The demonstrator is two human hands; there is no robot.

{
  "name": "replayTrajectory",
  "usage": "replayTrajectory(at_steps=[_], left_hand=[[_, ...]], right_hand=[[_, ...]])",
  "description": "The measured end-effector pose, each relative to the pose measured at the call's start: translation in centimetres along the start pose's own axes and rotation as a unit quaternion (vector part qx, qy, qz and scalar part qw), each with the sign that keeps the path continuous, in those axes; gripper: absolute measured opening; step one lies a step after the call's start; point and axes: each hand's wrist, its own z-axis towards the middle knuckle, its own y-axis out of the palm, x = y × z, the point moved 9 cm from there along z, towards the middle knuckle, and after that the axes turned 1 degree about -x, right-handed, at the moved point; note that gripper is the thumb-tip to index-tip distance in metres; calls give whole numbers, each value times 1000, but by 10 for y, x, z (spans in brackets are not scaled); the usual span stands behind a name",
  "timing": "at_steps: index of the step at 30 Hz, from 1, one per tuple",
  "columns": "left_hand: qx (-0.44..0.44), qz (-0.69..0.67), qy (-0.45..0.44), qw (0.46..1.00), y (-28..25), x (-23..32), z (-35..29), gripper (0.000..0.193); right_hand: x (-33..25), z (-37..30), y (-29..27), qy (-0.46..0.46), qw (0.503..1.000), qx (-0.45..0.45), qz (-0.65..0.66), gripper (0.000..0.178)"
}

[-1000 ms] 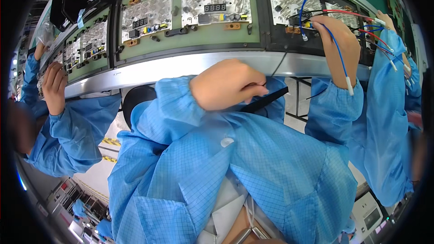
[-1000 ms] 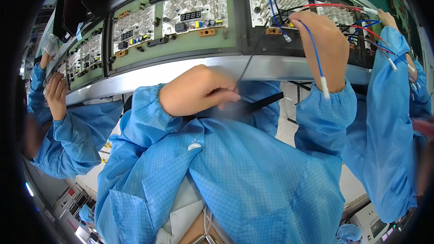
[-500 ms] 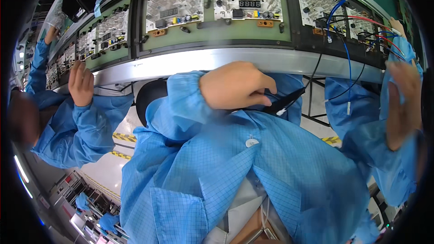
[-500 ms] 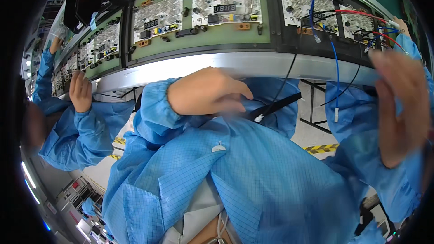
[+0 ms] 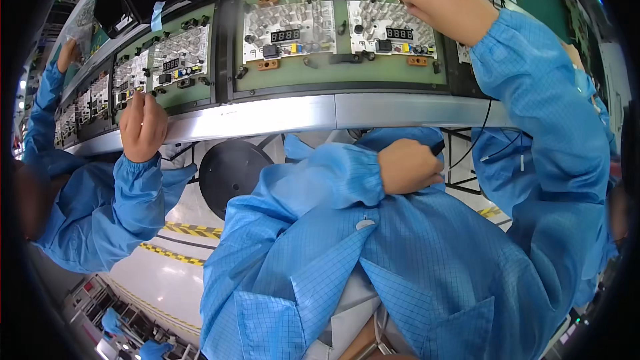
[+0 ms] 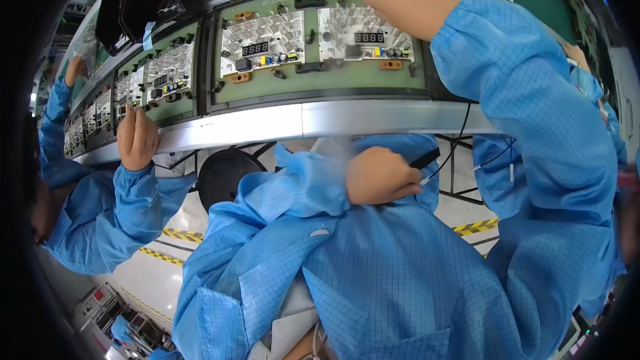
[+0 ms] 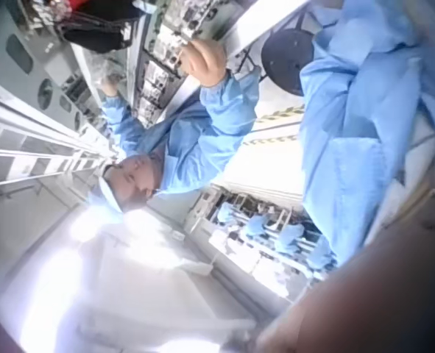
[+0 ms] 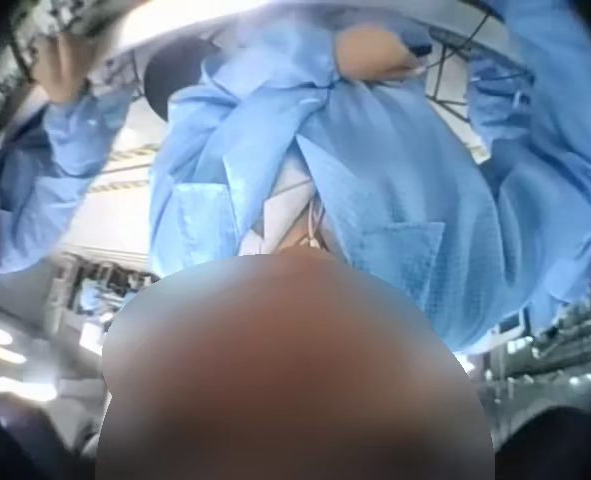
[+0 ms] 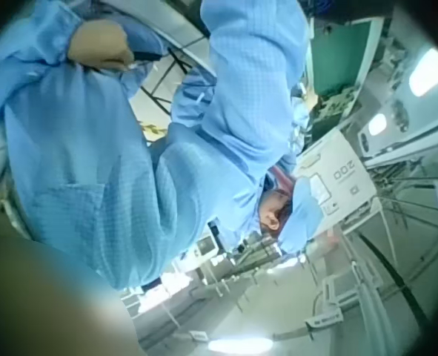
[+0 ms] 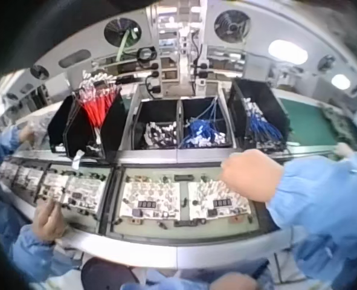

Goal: Connecting wires and testing circuit boards on an assembly line.

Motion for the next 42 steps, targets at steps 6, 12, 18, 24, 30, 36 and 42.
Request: replayTrajectory(at_steps=[6,12,18,24,30,36,42], left_hand=[[65,-113,17,991,-29,-25,-56,24],[94,-183,-74,976,-50,-44,-97,22],[105,-183,-47,976,-48,-37,-89,24],[124,-167,-6,978,-44,-33,-77,24],[100,-161,-16,982,-41,-34,-77,23],[116,-164,-10,980,-40,-35,-77,23],[114,-164,-5,980,-39,-35,-77,23]], right_hand=[[4,-12,7,48,997,-16,65,11],[8,-14,13,65,996,-20,57,12],[8,-12,12,71,996,-23,52,12],[5,-11,16,71,996,-26,56,10],[4,-10,16,51,997,-14,61,9],[6,-15,7,71,994,16,79,11],[12,-18,11,87,990,20,107,15]])
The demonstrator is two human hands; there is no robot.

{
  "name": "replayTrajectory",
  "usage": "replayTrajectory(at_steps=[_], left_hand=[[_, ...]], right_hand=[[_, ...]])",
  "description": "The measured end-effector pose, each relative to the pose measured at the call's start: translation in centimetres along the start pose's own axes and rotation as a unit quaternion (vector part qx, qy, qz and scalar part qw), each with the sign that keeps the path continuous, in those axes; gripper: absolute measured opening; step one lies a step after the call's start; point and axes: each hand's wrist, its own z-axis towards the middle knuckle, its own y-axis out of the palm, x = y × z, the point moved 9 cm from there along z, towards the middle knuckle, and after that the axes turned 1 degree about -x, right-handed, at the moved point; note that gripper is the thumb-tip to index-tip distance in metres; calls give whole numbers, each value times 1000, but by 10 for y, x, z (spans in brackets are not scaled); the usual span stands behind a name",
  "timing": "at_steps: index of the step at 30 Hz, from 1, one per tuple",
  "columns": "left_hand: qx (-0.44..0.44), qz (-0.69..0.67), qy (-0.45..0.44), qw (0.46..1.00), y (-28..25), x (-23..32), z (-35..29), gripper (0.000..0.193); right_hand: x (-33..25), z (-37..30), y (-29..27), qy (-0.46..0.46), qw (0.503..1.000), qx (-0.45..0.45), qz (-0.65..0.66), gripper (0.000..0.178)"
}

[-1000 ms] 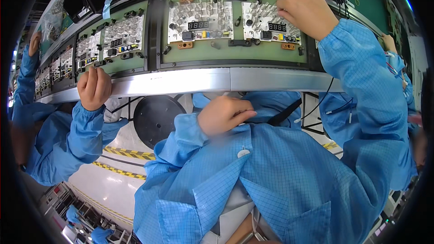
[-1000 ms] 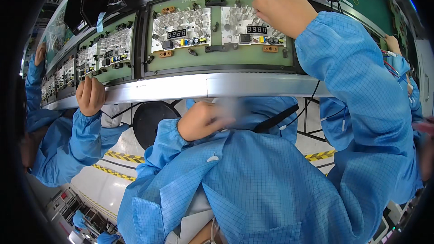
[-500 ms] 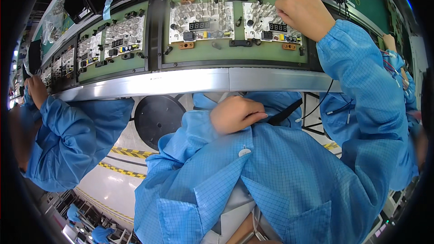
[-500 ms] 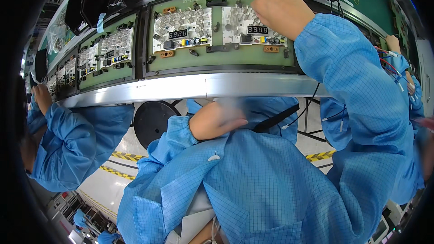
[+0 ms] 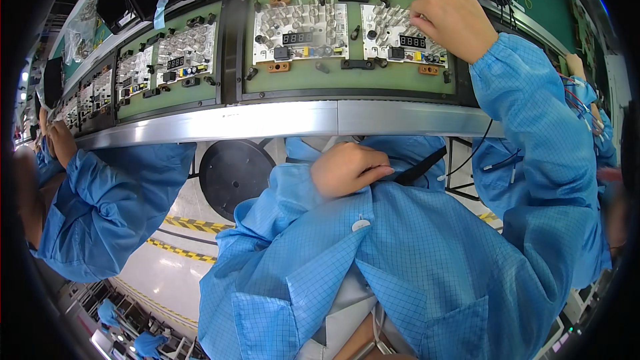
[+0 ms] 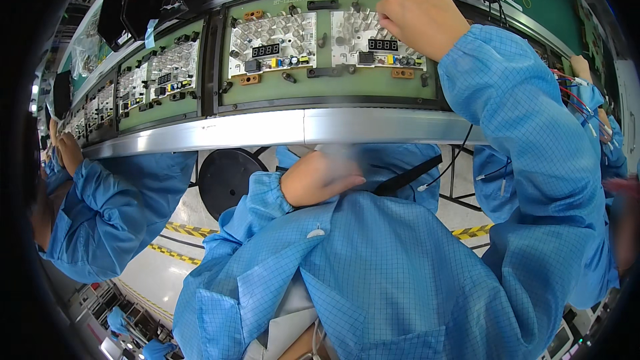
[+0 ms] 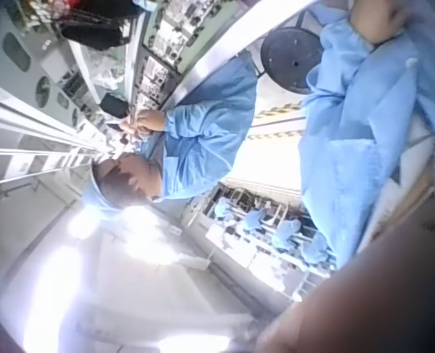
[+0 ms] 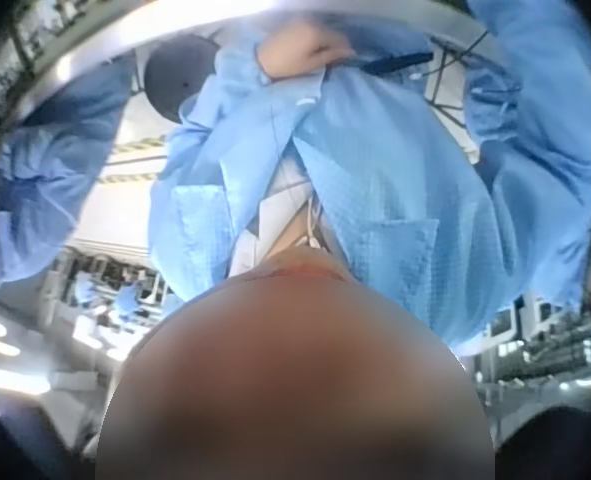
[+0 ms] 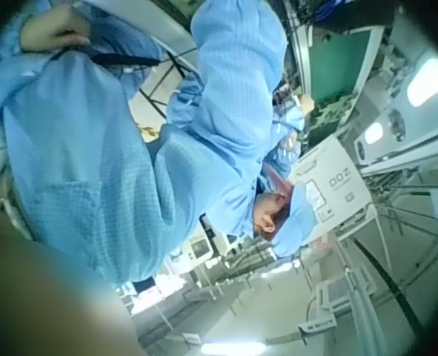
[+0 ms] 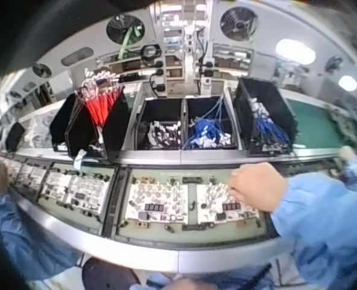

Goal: Connecting wires and testing circuit boards on an assembly line.

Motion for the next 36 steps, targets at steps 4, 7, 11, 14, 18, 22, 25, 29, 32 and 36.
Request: replayTrajectory(at_steps=[4,7,11,14,18,22,25,29,32,36], left_hand=[[-5,2,-6,1000,1,-1,0,23],[-1,4,-4,1000,1,0,0,23],[-3,2,-4,1000,2,-1,0,23],[4,12,6,1000,1,-1,1,23],[4,12,7,1000,-2,2,4,23],[3,10,5,1000,-25,22,-5,20],[2,26,28,999,-71,60,-23,14],[98,168,-60,979,-166,98,-54,18],[252,343,-87,901,-273,109,-70,35],[370,426,-231,793,-482,33,-112,23]], right_hand=[[0,2,3,16,999,-28,-1,14],[1,1,4,21,999,-29,-2,12],[-4,1,-1,-18,1000,-2,-5,10],[-6,2,-2,-32,999,1,-2,10],[-6,4,-5,-42,999,13,14,12],[-12,12,-13,-39,999,-8,5,13],[-18,12,-29,-50,999,5,18,12],[-30,3,-59,-22,999,24,18,9],[-44,6,-105,-19,998,58,21,9],[-83,0,-166,-44,994,93,29,8]])
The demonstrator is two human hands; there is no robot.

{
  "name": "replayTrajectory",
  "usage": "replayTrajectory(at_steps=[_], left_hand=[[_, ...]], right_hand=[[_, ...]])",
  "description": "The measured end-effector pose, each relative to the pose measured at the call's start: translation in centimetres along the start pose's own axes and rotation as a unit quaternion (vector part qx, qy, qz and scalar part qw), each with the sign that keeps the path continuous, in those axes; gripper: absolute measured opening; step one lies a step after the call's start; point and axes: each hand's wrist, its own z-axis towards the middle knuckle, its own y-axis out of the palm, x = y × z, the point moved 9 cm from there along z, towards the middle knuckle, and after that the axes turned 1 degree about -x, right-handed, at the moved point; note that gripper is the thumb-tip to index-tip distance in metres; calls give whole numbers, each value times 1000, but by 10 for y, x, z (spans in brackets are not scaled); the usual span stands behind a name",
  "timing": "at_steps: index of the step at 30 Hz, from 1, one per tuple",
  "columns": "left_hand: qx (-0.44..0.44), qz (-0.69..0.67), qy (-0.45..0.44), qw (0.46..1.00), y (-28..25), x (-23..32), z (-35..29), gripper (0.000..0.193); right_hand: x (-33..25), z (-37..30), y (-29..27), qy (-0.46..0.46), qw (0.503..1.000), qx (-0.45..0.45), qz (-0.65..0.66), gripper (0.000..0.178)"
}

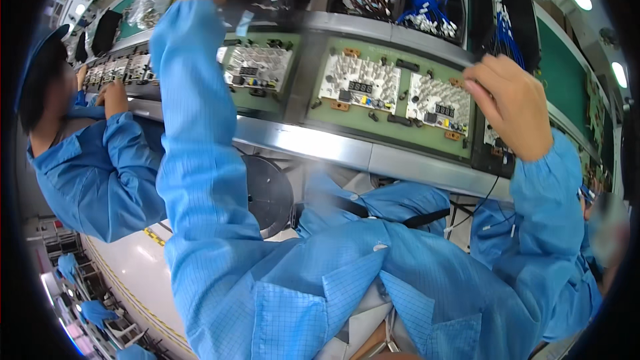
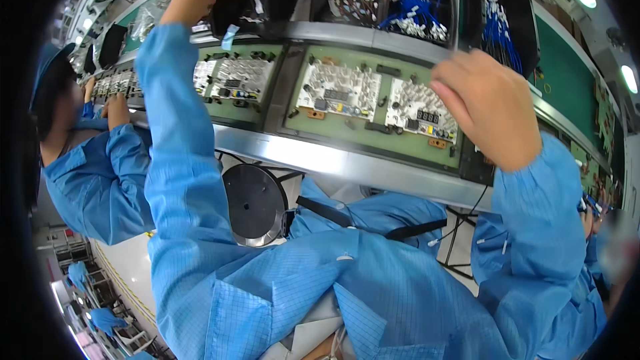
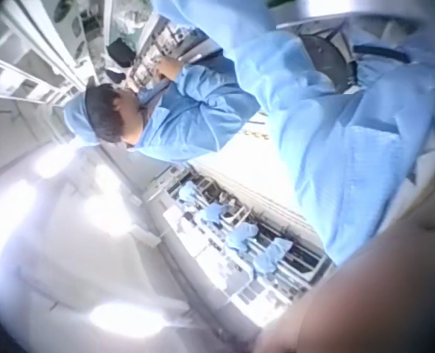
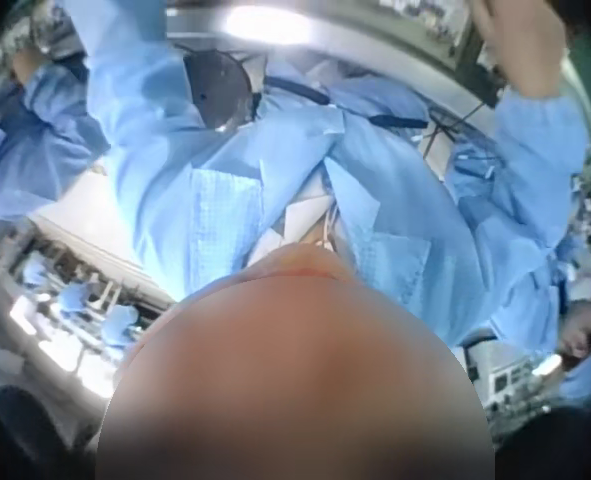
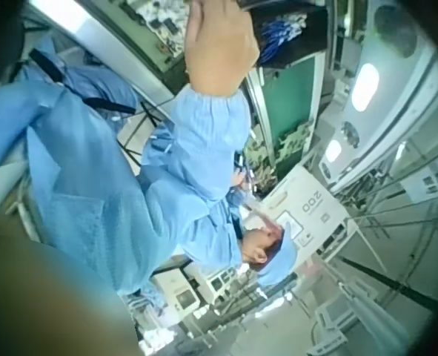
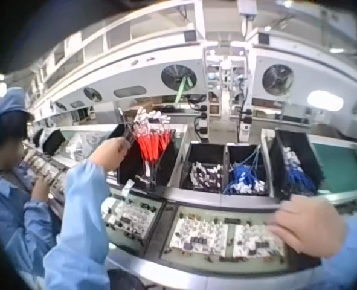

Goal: Connecting wires and testing circuit boards on an assembly line.

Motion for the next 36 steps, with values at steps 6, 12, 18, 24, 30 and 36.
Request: replayTrajectory(at_steps=[6,12,18,24,30,36], left_hand=[[98,119,-16,988,58,-174,97,32],[7,196,-79,977,111,-195,129,40],[91,176,-177,964,29,-205,74,35],[183,151,-193,952,0,-178,42,32],[296,-48,-142,943,-30,-144,19,31],[355,-79,-93,927,-71,-132,7,28]], right_hand=[[-5,-55,-43,123,990,-28,56,14],[37,-163,-101,330,942,62,14,18],[59,-198,-123,349,931,107,20,13],[28,-133,-125,220,972,60,-59,13],[-1,-104,-108,171,985,26,5,13],[-24,-38,-55,44,990,-6,131,11]])
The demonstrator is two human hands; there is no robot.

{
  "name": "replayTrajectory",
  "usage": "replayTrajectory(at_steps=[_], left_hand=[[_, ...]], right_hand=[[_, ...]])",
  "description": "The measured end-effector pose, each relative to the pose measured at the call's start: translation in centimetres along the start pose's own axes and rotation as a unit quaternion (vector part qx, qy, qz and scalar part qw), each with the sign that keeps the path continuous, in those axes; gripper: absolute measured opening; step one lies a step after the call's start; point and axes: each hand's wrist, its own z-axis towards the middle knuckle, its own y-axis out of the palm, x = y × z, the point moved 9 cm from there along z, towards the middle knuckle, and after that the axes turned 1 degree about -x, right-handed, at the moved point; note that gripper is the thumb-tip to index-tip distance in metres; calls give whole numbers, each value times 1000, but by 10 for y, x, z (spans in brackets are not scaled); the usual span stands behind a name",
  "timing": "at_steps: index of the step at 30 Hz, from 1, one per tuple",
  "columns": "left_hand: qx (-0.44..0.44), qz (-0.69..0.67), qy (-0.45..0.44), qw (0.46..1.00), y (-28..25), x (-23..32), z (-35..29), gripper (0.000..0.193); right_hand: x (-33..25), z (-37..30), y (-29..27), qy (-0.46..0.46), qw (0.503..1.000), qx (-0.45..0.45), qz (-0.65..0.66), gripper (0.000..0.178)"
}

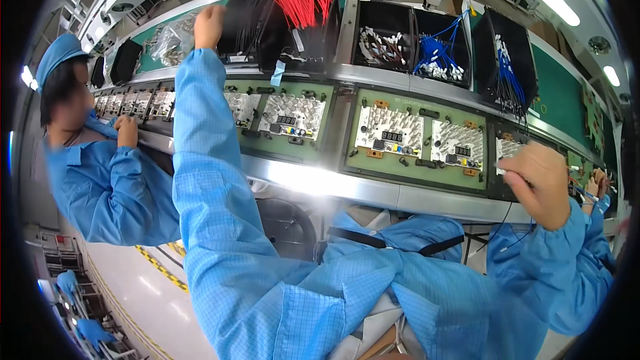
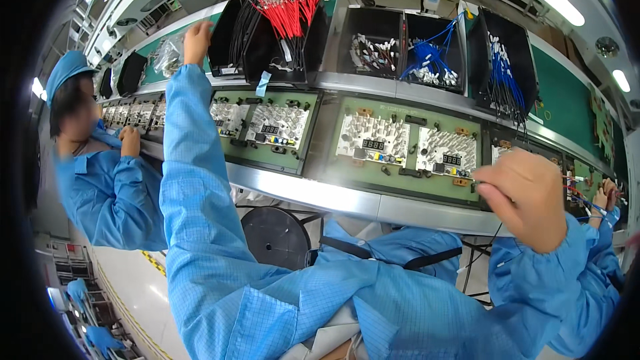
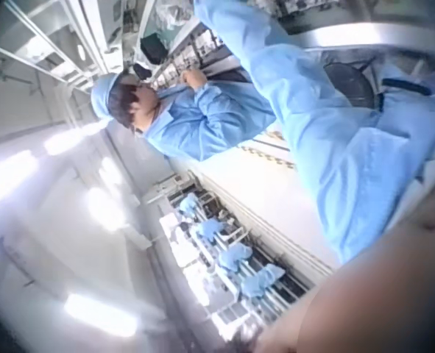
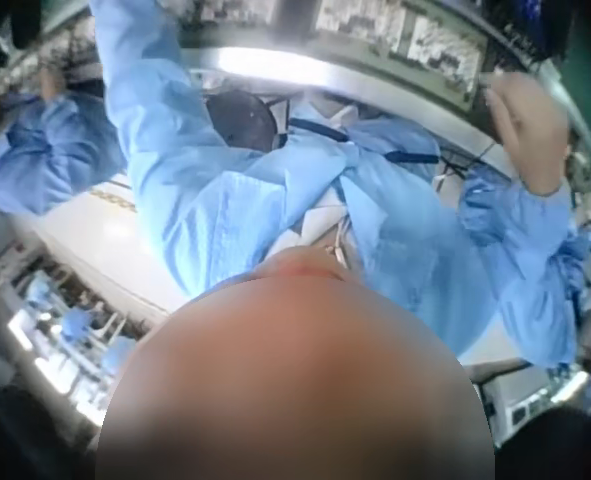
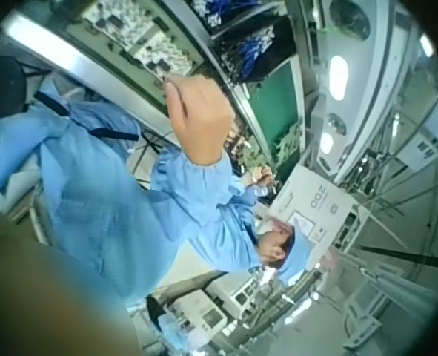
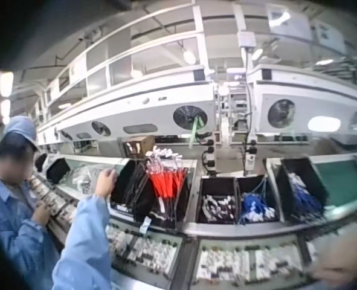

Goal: Connecting wires and testing circuit boards on an assembly line.

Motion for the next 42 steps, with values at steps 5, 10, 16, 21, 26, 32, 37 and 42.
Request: replayTrajectory(at_steps=[5,10,16,21,26,32,37,42], left_hand=[[-198,-238,-104,945,2,16,2,26],[-317,-359,-133,868,-39,92,-58,24],[-254,-452,-72,852,-72,218,-176,23],[-315,-522,-31,792,-22,304,-291,19],[-362,-494,-13,791,30,326,-334,17],[-398,-293,155,856,48,324,-331,10],[-364,-309,86,874,47,296,-325,14],[-320,-297,89,895,28,271,-309,14]], right_hand=[[-35,33,21,-142,990,-16,9,14],[-45,25,28,-203,976,-75,13,12],[-8,49,42,-149,970,-36,187,24],[6,79,77,-53,900,-56,430,48],[7,81,85,-110,917,-7,383,32],[30,59,102,-95,992,-3,84,29],[51,48,109,-69,994,-64,49,24],[75,28,112,-43,992,-114,-22,22]])
